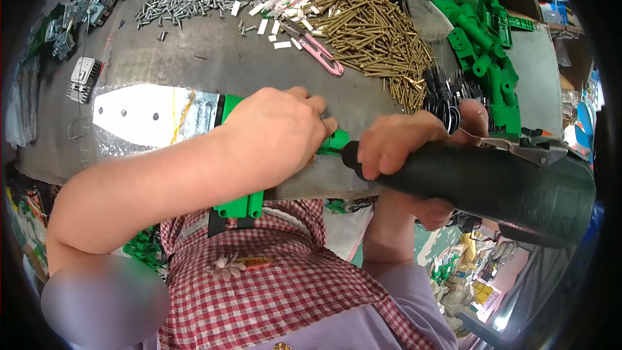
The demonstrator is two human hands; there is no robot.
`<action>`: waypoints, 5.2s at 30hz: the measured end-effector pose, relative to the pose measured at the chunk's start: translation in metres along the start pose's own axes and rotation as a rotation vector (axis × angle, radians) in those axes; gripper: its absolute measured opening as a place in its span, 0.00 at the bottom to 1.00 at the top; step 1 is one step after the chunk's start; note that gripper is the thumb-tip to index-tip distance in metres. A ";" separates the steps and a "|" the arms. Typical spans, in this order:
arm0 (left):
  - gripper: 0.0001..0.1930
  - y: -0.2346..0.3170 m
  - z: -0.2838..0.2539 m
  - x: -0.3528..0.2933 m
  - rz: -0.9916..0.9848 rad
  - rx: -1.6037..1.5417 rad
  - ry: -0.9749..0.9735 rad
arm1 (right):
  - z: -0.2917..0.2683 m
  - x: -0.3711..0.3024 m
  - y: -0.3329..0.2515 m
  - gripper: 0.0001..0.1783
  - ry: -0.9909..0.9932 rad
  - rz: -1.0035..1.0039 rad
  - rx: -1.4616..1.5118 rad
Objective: The person assembles a heating tool by soldering wires and internal components into the plastic handle casing using a soldering iron, closing the housing, and driving screws with a power screwdriver.
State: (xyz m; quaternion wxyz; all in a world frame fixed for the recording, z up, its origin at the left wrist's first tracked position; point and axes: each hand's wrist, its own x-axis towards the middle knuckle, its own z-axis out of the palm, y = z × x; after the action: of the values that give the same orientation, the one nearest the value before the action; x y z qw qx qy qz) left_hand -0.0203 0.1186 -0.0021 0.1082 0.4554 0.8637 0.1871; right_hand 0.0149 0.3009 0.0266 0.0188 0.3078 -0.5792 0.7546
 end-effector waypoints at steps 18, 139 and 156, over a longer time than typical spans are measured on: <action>0.10 0.001 0.009 0.003 0.013 -0.026 0.146 | 0.028 -0.001 0.002 0.51 0.282 -0.104 -0.493; 0.53 -0.025 0.003 -0.095 -0.191 -0.164 0.354 | -0.023 -0.026 0.010 0.22 0.978 0.074 0.619; 0.55 -0.037 0.003 -0.093 -0.139 -0.392 0.404 | -0.009 -0.014 0.034 0.21 1.040 -0.053 0.502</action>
State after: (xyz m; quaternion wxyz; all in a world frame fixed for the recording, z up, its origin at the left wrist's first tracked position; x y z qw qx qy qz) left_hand 0.0052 0.0235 -0.0190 0.0324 0.3189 0.8442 0.4296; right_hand 0.0092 0.3022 -0.0110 0.2463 -0.0938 -0.2889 0.9204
